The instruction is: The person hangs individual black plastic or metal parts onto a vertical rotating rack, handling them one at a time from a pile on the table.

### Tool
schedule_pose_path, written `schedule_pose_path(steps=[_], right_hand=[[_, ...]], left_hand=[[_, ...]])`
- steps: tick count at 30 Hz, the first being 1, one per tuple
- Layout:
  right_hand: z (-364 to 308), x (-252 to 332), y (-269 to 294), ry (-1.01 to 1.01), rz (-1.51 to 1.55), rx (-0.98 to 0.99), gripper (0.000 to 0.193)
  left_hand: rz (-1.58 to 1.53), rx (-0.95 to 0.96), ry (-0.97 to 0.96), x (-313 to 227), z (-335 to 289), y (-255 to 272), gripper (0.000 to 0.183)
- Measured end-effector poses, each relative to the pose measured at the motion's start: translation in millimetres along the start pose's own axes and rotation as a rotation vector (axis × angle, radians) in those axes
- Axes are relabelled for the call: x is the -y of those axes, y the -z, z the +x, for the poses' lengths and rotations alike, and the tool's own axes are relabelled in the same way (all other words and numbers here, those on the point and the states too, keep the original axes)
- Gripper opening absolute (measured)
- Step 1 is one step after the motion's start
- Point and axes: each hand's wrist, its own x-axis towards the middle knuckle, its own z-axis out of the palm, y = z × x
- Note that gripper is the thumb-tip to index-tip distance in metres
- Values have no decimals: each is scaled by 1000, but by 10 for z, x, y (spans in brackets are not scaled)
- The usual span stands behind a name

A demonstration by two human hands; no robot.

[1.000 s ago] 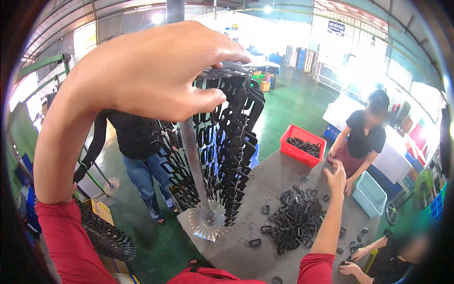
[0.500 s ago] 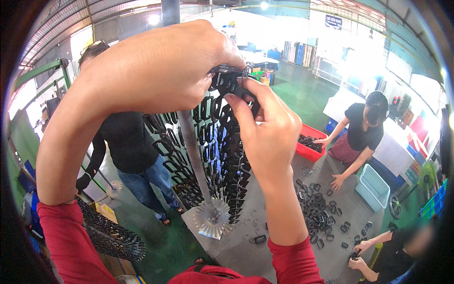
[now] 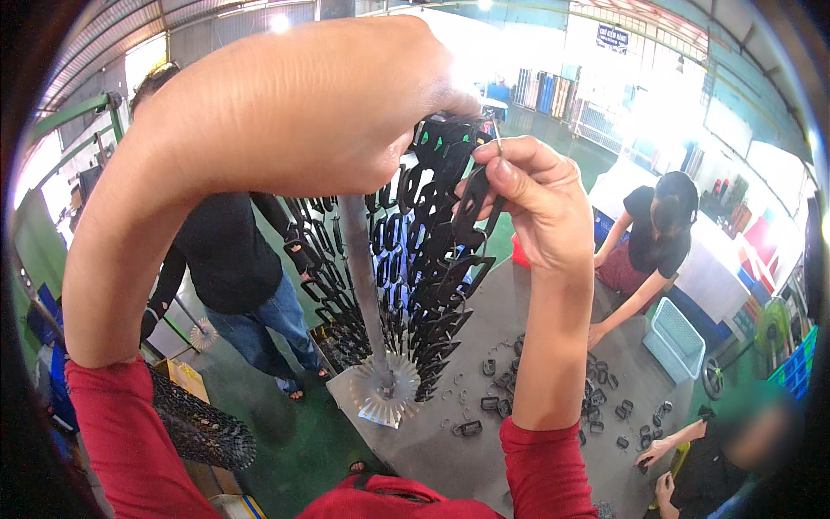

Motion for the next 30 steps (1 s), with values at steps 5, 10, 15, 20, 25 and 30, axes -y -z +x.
schedule_pose_path(steps=[5, 10, 15, 20, 25, 30], right_hand=[[-46, 28, 121, -24, 41, 69, 18], [-526, -88, 737, 72, 288, -173, 22], [-989, 193, 1501, -248, -484, -583, 17], [-1820, 179, 2409, -544, -1014, -675, 28], [-2013, 706, 1868, -236, -1487, -808, 25], [-1917, 1434, -70, 440, -296, -210, 13]], left_hand=[[110, -98, -138, -48, 24, 20, 43], [71, -150, -103, 63, -34, -41, 44], [-251, -142, 70, 150, -39, -194, 42], [-215, -41, -70, -11, -87, 193, 43], [-135, -33, 137, -262, 65, 136, 45], [-86, 45, 244, -175, -57, 236, 43]])
